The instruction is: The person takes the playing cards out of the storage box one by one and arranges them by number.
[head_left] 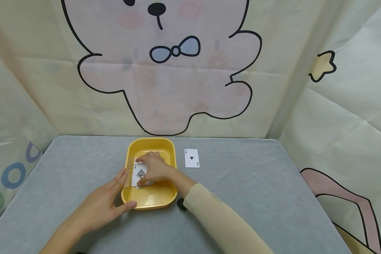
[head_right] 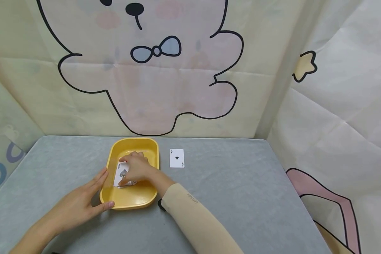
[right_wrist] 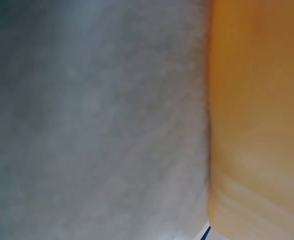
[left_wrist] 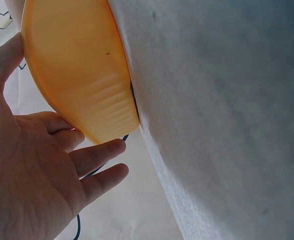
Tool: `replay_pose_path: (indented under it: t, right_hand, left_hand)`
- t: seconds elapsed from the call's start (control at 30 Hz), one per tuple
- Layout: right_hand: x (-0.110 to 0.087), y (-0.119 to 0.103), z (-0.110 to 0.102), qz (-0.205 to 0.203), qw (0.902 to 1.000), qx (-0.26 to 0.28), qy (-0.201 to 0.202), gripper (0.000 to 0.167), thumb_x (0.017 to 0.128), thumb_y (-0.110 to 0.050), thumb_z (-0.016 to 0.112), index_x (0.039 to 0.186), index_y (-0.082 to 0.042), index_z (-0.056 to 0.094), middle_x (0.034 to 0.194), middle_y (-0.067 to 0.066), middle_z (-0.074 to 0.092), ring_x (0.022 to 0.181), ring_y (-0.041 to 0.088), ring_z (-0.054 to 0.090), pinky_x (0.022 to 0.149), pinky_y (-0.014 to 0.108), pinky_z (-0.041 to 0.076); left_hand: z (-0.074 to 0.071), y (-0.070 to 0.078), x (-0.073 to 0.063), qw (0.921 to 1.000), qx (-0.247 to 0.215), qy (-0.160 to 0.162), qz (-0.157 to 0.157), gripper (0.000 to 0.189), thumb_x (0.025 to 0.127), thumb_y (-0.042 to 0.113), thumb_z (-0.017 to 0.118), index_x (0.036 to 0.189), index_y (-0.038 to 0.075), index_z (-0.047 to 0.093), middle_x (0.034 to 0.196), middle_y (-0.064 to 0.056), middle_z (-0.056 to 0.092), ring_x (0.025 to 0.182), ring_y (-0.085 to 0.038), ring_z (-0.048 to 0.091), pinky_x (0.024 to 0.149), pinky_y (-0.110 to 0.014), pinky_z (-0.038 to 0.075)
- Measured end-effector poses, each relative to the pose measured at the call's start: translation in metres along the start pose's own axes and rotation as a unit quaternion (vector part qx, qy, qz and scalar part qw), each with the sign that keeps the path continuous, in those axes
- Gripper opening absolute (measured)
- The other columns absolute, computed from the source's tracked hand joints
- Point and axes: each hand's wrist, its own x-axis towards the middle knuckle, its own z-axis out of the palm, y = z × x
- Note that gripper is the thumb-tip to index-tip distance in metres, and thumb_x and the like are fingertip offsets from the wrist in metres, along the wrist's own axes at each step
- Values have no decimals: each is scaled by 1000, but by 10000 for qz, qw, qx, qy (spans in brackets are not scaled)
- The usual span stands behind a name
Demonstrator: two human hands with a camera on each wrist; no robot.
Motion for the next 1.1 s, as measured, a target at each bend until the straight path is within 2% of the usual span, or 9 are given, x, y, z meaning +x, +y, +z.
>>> replay_pose_path:
  t: [0.27,0.67,1.1]
  right_hand:
    - [0,-1,5,-44,9987,-500,-98,94,68,-46,99,150,-21,59,143,-3,53,116,11,43,91,25,36]
    - [1,0,6,-119,9931,-1159,-120,101,67,-56,96,153,-21,56,139,-1,54,111,12,43,88,24,35]
    - [2,-1,9,-35,9920,-1253,-138,98,68,-57,95,152,-24,56,140,-5,54,111,10,43,89,24,35]
  left_hand:
    - [1,0,-2,10000,0,11,-7,101,93,63,70,164,3,31,170,-15,30,134,-43,56,100,-60,50]
    - [1,0,0,10000,-10,-1,-21,100,94,64,69,165,5,30,170,-14,30,133,-43,58,99,-61,51]
    - [2,-1,0,10000,-1,14,12,100,94,64,69,164,4,31,170,-14,30,132,-43,58,98,-61,51]
